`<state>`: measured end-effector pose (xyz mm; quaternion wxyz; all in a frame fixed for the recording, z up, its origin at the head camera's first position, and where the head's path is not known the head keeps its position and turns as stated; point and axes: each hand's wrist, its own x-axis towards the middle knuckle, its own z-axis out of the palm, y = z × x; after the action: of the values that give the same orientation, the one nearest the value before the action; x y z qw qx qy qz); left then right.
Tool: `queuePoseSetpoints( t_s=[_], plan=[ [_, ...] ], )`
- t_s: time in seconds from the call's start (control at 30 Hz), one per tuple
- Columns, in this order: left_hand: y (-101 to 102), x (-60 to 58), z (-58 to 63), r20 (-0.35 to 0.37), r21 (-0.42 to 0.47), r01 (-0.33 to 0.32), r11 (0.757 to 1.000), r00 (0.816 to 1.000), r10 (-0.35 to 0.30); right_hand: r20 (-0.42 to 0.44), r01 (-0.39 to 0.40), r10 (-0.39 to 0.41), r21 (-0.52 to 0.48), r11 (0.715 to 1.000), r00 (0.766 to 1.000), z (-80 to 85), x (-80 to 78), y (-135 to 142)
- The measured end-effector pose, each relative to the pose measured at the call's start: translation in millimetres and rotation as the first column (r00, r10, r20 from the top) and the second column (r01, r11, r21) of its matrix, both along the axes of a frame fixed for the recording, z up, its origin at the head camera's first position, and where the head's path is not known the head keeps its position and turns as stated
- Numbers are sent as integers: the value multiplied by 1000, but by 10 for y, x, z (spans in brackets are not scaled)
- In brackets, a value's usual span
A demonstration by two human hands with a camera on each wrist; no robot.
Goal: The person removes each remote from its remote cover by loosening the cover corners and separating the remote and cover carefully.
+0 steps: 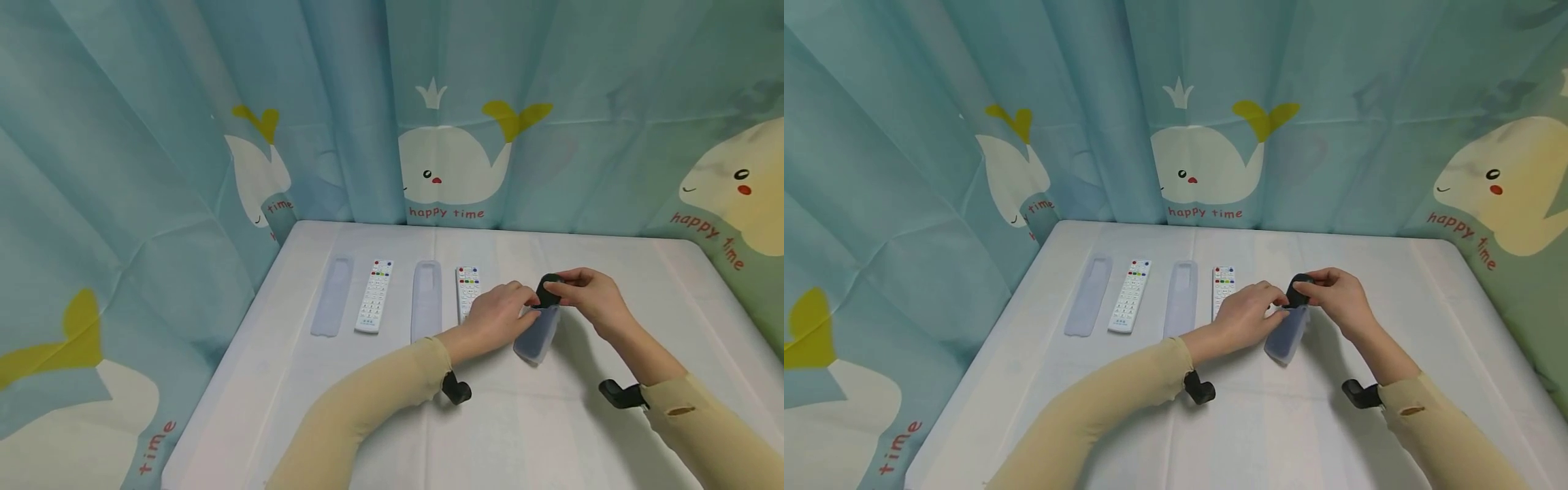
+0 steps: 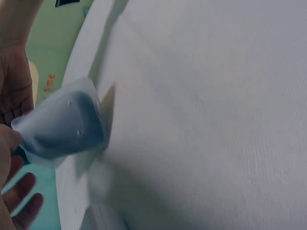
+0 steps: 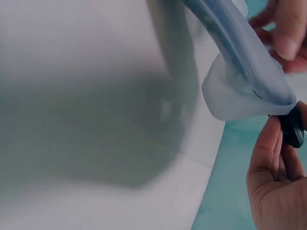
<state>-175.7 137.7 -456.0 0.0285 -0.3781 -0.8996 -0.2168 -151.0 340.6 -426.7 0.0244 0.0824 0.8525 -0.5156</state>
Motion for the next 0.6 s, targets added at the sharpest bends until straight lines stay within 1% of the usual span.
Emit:
queuePoseSetpoints(
  t_s=[0.17, 0.27, 0.4, 0.47, 0.53, 0.6],
  plan=[
    [83, 29, 29, -71, 61, 37, 997, 997, -33, -2, 19, -19, 6, 1000, 1000, 25, 0, -59],
    [130, 43, 28, -107, 75, 37, 997, 994, -28, -7, 25, -25, -15, 1000, 1000, 32, -1, -84],
    [170, 57, 28, -127, 79, 22, 997, 992, -11, -7, 26, -26, -33, 999, 1000, 25, -4, -93],
    [182, 64, 32, -144, 67, 22, 998, 990, -12, -8, 26, -26, -31, 999, 1000, 18, -5, -92],
    [189, 79, 27, -170, 33, 27, 999, 985, -21, -6, 33, -33, -10, 999, 999, 14, -5, -92],
    [193, 105, 12, -203, -10, 43, 999, 978, -44, -3, 38, -38, 13, 999, 999, 12, -5, -92]
  ],
)
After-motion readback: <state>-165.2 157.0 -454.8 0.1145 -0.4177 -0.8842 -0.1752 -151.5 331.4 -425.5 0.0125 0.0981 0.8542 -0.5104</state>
